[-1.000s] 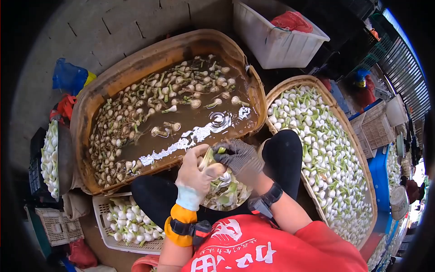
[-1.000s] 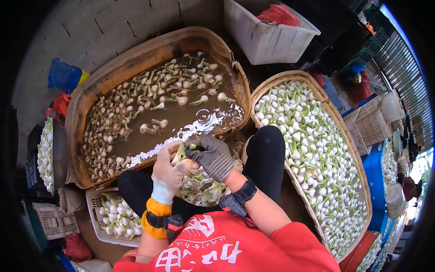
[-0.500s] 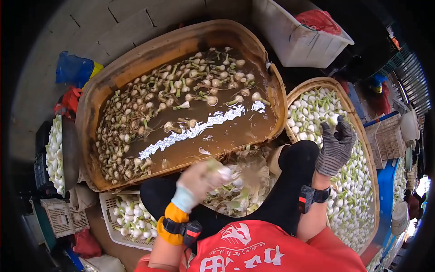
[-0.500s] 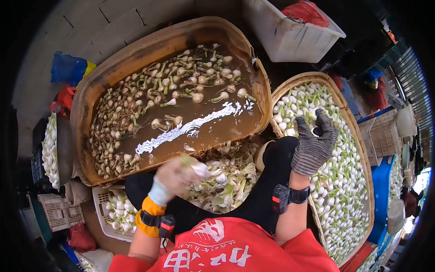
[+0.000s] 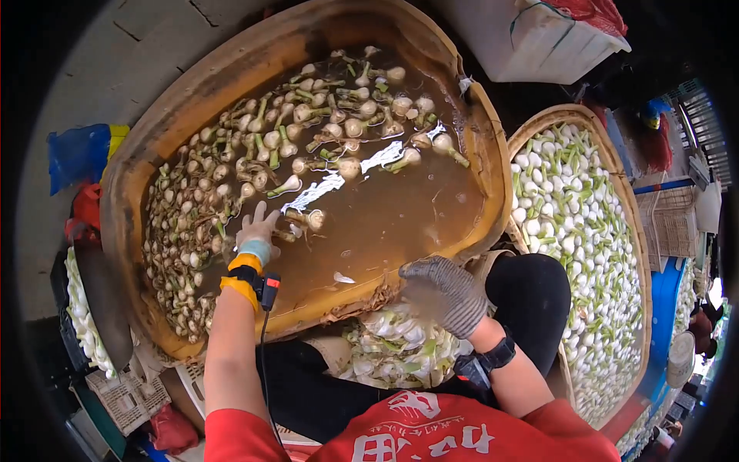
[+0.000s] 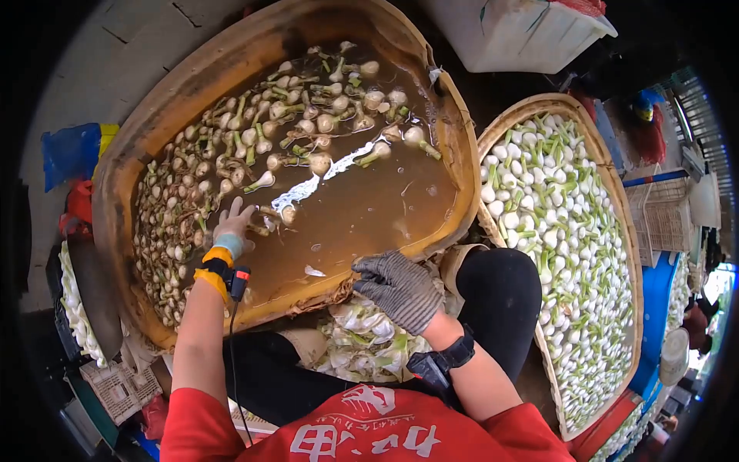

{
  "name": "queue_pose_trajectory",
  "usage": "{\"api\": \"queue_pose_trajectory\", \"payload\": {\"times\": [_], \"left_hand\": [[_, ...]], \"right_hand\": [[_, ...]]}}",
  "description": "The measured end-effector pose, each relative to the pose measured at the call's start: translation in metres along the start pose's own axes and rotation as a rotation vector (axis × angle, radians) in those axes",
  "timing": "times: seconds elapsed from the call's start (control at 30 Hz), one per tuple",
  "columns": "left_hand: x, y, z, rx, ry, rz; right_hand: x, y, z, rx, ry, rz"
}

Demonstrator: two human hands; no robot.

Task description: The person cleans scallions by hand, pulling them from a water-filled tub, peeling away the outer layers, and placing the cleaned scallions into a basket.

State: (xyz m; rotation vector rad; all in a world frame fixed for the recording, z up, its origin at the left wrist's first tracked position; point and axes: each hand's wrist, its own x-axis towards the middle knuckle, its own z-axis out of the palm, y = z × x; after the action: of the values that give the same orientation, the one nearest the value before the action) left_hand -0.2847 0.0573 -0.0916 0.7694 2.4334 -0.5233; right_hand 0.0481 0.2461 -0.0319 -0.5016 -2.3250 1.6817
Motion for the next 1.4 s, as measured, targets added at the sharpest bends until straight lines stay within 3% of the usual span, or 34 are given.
{"api": "queue_pose_trajectory", "payload": {"times": [0.07, 0.13, 0.17, 0.23, 0.27, 0.3, 0.33, 0.37, 0.4, 0.47, 0.57, 0.6, 0.67, 0.8, 0.87, 0.93, 0.97, 1.07, 1.13, 1.2, 1.23, 1.27, 1.37, 1.4], "left_hand": [[0.032, 0.007, 0.031, -0.116, -0.147, 0.006], [0.113, -0.006, 0.127, -0.144, -0.126, 0.205], [0.106, 0.001, 0.128, -0.146, -0.133, 0.213], [0.062, 0.02, 0.106, -1.238, -0.431, 0.339], [0.026, 0.037, 0.078, -1.788, -0.765, 0.451], [0.005, 0.044, 0.066, -1.918, -0.877, 0.396], [-0.048, 0.065, 0.028, -2.022, -0.687, 0.137], [-0.074, 0.077, 0.021, -2.112, -0.533, 0.236], [-0.101, 0.08, 0.009, -2.184, -0.687, 0.343], [-0.147, 0.1, 0.003, -2.35, -0.607, 0.269], [-0.2, 0.126, 0.007, -2.562, -0.574, 0.441], [-0.209, 0.131, 0.013, -2.564, -0.576, 0.451], [-0.226, 0.142, 0.02, -2.716, -0.525, 0.243], [-0.252, 0.148, 0.022, -2.643, -0.417, 0.269], [-0.262, 0.144, 0.022, -2.611, -0.465, 0.36], [-0.277, 0.141, 0.018, -2.411, -0.283, 0.321], [-0.278, 0.138, 0.016, -2.405, -0.349, 0.462], [-0.296, 0.14, 0.008, -2.343, -0.299, 0.348], [-0.289, 0.125, 0.027, -2.27, -0.322, 0.416], [-0.3, 0.119, 0.016, -2.136, -0.403, 0.609], [-0.307, 0.12, 0.013, -2.167, -0.454, 0.633], [-0.315, 0.121, 0.003, -2.185, -0.504, 0.684], [-0.326, 0.119, 0.004, -2.199, -0.519, 0.706], [-0.328, 0.12, 0.008, -2.229, -0.487, 0.687]], "right_hand": [[0.0, 0.02, 0.008, 0.012, 0.002, 0.024], [0.001, 0.024, 0.009, -0.075, 0.055, -0.005], [0.003, 0.022, 0.01, -0.124, 0.051, 0.031], [0.003, 0.019, 0.012, -0.086, 0.051, 0.079], [0.003, 0.016, 0.014, -0.048, 0.052, 0.118], [0.003, 0.014, 0.015, -0.039, 0.056, 0.118], [0.002, 0.013, 0.016, -0.041, 0.061, 0.118], [0.0, 0.012, 0.017, -0.126, 0.068, 0.034], [-0.003, 0.009, 0.018, -0.211, 0.073, -0.049], [-0.005, -0.011, 0.019, -0.242, 0.086, -0.063], [-0.013, -0.045, 0.02, -0.092, 0.217, -0.196], [-0.018, -0.055, 0.019, -0.099, 0.219, -0.199], [-0.027, -0.073, 0.016, -0.176, 0.161, -0.251], [-0.044, -0.078, 0.015, -0.307, 0.087, -0.225], [-0.05, -0.078, 0.018, -0.326, 0.097, -0.255], [-0.057, -0.081, 0.018, -0.344, 0.106, -0.276], [-0.061, -0.086, 0.017, -0.218, 0.097, -0.211], [-0.072, -0.108, 0.016, -0.022, 0.027, -0.07], [-0.075, -0.113, 0.017, 0.047, -0.031, 0.007], [-0.071, -0.113, 0.013, -0.123, 0.084, -0.147], [-0.06, -0.117, 0.0, -0.227, 0.247, -0.322], [-0.046, -0.126, -0.013, -0.287, 0.342, -0.231], [0.003, -0.086, -0.044, -0.211, 0.716, -0.337], [0.006, -0.082, -0.051, -0.326, 0.741, -0.247]]}}
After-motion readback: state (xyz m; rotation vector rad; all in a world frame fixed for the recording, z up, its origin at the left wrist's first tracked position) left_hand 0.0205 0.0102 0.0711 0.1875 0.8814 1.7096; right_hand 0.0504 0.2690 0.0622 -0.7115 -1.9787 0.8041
